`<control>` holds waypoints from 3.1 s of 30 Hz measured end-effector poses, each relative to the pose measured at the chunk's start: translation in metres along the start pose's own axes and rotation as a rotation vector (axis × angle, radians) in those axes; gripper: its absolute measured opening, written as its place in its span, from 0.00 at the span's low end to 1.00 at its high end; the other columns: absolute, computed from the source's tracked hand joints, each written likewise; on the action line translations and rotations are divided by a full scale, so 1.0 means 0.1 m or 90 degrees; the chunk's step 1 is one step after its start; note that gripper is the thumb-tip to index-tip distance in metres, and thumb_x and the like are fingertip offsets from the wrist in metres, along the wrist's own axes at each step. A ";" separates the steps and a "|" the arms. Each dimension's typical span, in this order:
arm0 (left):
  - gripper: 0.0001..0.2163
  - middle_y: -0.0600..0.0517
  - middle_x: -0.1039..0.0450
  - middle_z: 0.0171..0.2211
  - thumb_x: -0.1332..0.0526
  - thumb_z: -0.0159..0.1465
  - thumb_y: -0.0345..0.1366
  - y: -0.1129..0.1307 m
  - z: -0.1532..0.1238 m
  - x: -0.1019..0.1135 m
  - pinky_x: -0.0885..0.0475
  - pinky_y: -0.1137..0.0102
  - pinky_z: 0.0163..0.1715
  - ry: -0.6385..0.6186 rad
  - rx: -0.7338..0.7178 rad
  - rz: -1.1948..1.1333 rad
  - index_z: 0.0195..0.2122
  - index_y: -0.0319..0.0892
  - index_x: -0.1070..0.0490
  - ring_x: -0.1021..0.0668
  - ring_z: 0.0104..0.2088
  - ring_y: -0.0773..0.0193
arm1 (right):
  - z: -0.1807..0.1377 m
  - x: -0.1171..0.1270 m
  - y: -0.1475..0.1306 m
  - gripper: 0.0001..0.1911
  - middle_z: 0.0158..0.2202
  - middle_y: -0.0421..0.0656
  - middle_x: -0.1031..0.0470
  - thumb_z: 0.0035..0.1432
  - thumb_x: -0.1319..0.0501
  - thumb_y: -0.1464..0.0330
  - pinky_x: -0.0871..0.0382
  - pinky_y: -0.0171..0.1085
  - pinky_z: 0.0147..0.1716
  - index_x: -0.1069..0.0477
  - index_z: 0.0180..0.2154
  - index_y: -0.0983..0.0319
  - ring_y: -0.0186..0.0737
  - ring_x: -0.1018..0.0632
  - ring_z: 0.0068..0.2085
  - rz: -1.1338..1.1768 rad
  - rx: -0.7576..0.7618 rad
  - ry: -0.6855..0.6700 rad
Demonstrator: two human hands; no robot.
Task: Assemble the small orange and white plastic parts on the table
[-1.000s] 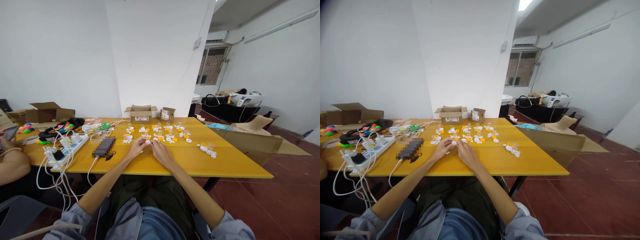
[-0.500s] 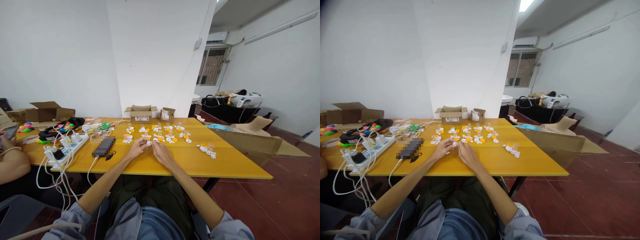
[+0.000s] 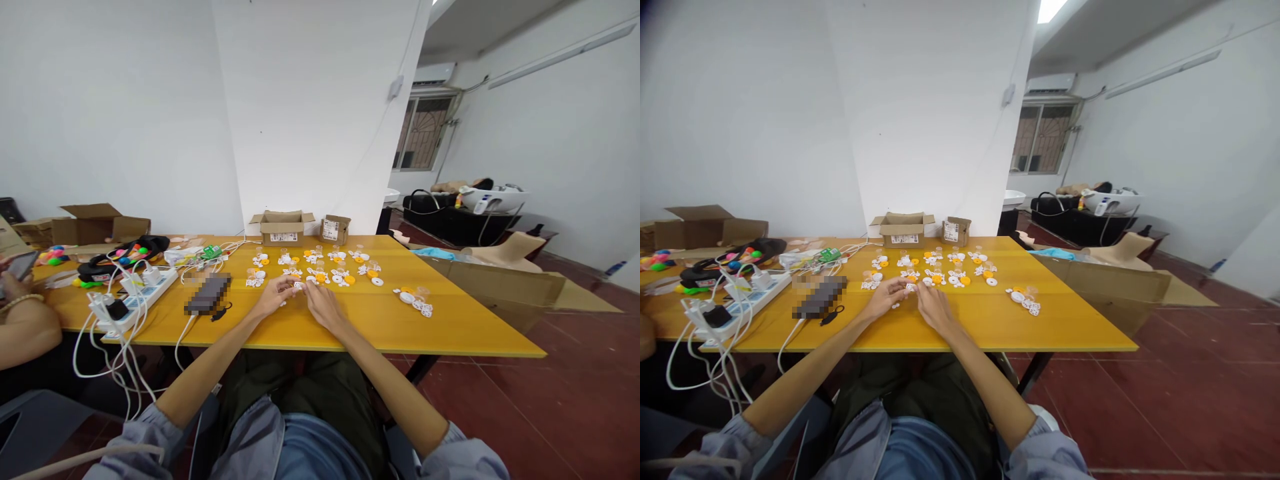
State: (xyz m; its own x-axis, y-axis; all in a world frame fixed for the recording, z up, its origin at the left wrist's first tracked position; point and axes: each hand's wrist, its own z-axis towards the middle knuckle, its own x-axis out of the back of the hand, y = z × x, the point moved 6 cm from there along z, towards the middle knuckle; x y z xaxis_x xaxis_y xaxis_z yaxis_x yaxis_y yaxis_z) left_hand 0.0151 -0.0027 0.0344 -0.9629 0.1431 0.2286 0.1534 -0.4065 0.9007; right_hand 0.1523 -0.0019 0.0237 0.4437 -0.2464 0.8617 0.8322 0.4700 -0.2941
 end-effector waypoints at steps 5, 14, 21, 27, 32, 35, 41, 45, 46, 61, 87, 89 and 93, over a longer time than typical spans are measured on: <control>0.16 0.50 0.22 0.29 0.31 0.56 0.46 -0.02 0.01 0.00 0.27 0.68 0.35 -0.010 0.011 0.018 0.39 0.41 0.21 0.22 0.31 0.62 | 0.01 0.01 0.01 0.14 0.37 0.45 0.20 0.71 0.52 0.65 0.42 0.35 0.31 0.29 0.42 0.56 0.43 0.22 0.35 0.009 -0.001 0.000; 0.16 0.48 0.19 0.34 0.31 0.56 0.47 -0.06 0.02 -0.02 0.25 0.68 0.36 -0.018 0.014 -0.016 0.39 0.41 0.21 0.22 0.31 0.63 | 0.01 0.03 0.01 0.16 0.33 0.43 0.23 0.71 0.53 0.66 0.42 0.35 0.32 0.29 0.37 0.57 0.41 0.25 0.33 0.029 0.024 0.006; 0.17 0.49 0.20 0.32 0.31 0.55 0.48 -0.05 0.01 -0.02 0.26 0.68 0.36 -0.027 0.017 -0.024 0.39 0.41 0.21 0.22 0.30 0.64 | 0.03 0.04 0.01 0.18 0.30 0.42 0.24 0.72 0.54 0.65 0.40 0.34 0.33 0.30 0.33 0.57 0.40 0.25 0.33 0.065 0.044 0.009; 0.17 0.49 0.21 0.31 0.30 0.55 0.47 -0.03 0.02 -0.02 0.26 0.68 0.36 -0.032 0.017 -0.042 0.39 0.41 0.21 0.22 0.31 0.64 | 0.03 0.04 0.01 0.17 0.30 0.42 0.24 0.71 0.53 0.66 0.40 0.34 0.33 0.31 0.32 0.57 0.40 0.25 0.33 0.067 0.045 0.000; 0.17 0.50 0.22 0.27 0.29 0.54 0.47 -0.02 0.00 -0.01 0.28 0.69 0.35 -0.031 0.041 -0.050 0.39 0.41 0.20 0.23 0.31 0.63 | 0.04 0.03 0.01 0.17 0.30 0.42 0.25 0.71 0.53 0.66 0.41 0.35 0.33 0.32 0.32 0.57 0.40 0.25 0.32 0.082 0.051 -0.001; 0.18 0.50 0.22 0.27 0.28 0.53 0.46 -0.03 0.00 -0.01 0.28 0.69 0.36 -0.034 0.049 -0.068 0.39 0.40 0.20 0.22 0.32 0.63 | 0.04 0.03 0.02 0.16 0.29 0.42 0.25 0.70 0.52 0.66 0.41 0.35 0.32 0.33 0.30 0.57 0.40 0.26 0.31 0.100 0.050 0.002; 0.19 0.48 0.19 0.34 0.27 0.52 0.46 -0.06 0.02 -0.02 0.27 0.67 0.40 -0.043 0.042 -0.083 0.41 0.40 0.20 0.21 0.35 0.61 | 0.04 0.02 0.04 0.17 0.28 0.42 0.26 0.70 0.53 0.65 0.42 0.35 0.31 0.34 0.29 0.57 0.40 0.27 0.30 0.125 0.063 0.018; 0.20 0.47 0.19 0.35 0.27 0.52 0.47 -0.09 0.02 -0.01 0.27 0.67 0.40 -0.048 0.043 -0.083 0.41 0.41 0.20 0.21 0.35 0.62 | 0.04 -0.01 0.06 0.18 0.28 0.42 0.26 0.71 0.53 0.64 0.42 0.35 0.32 0.33 0.30 0.57 0.40 0.27 0.31 0.139 0.074 0.029; 0.20 0.47 0.19 0.35 0.27 0.52 0.47 -0.09 0.02 -0.01 0.27 0.68 0.39 -0.048 0.044 -0.083 0.42 0.41 0.20 0.21 0.35 0.62 | 0.05 -0.02 0.06 0.18 0.28 0.42 0.26 0.71 0.53 0.63 0.42 0.35 0.32 0.33 0.30 0.57 0.40 0.27 0.30 0.143 0.076 0.033; 0.20 0.50 0.22 0.30 0.28 0.53 0.47 -0.08 0.01 -0.02 0.33 0.73 0.29 -0.046 0.067 -0.073 0.43 0.41 0.20 0.26 0.29 0.67 | 0.03 -0.02 0.03 0.15 0.29 0.43 0.24 0.70 0.52 0.64 0.45 0.35 0.30 0.30 0.35 0.58 0.40 0.26 0.30 0.070 0.053 0.043; 0.16 0.49 0.20 0.33 0.29 0.54 0.45 -0.07 0.02 -0.02 0.30 0.69 0.37 -0.041 0.039 -0.060 0.39 0.41 0.19 0.24 0.33 0.63 | 0.07 0.00 0.05 0.23 0.21 0.38 0.33 0.71 0.56 0.58 0.37 0.36 0.33 0.39 0.24 0.57 0.38 0.30 0.27 0.335 0.079 0.032; 0.15 0.49 0.21 0.33 0.30 0.55 0.45 -0.04 0.02 0.00 0.29 0.68 0.39 -0.025 0.015 -0.025 0.38 0.42 0.19 0.24 0.35 0.62 | 0.07 0.01 0.05 0.23 0.21 0.38 0.34 0.71 0.56 0.57 0.38 0.35 0.32 0.39 0.24 0.57 0.38 0.30 0.27 0.350 0.072 0.027; 0.12 0.50 0.21 0.33 0.32 0.58 0.45 0.02 0.02 0.04 0.30 0.68 0.39 0.011 -0.035 0.086 0.36 0.43 0.19 0.25 0.35 0.62 | 0.07 0.03 0.04 0.23 0.21 0.37 0.35 0.70 0.55 0.58 0.38 0.35 0.33 0.39 0.24 0.57 0.38 0.30 0.27 0.369 0.059 0.015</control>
State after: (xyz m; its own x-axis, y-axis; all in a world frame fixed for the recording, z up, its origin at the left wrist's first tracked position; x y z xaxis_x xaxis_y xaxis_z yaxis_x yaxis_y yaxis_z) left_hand 0.0122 -0.0011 0.0383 -0.9379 0.0686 0.3401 0.2704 -0.4699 0.8403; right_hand 0.1546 0.0051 0.0274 0.8257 0.0539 0.5615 0.4201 0.6057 -0.6758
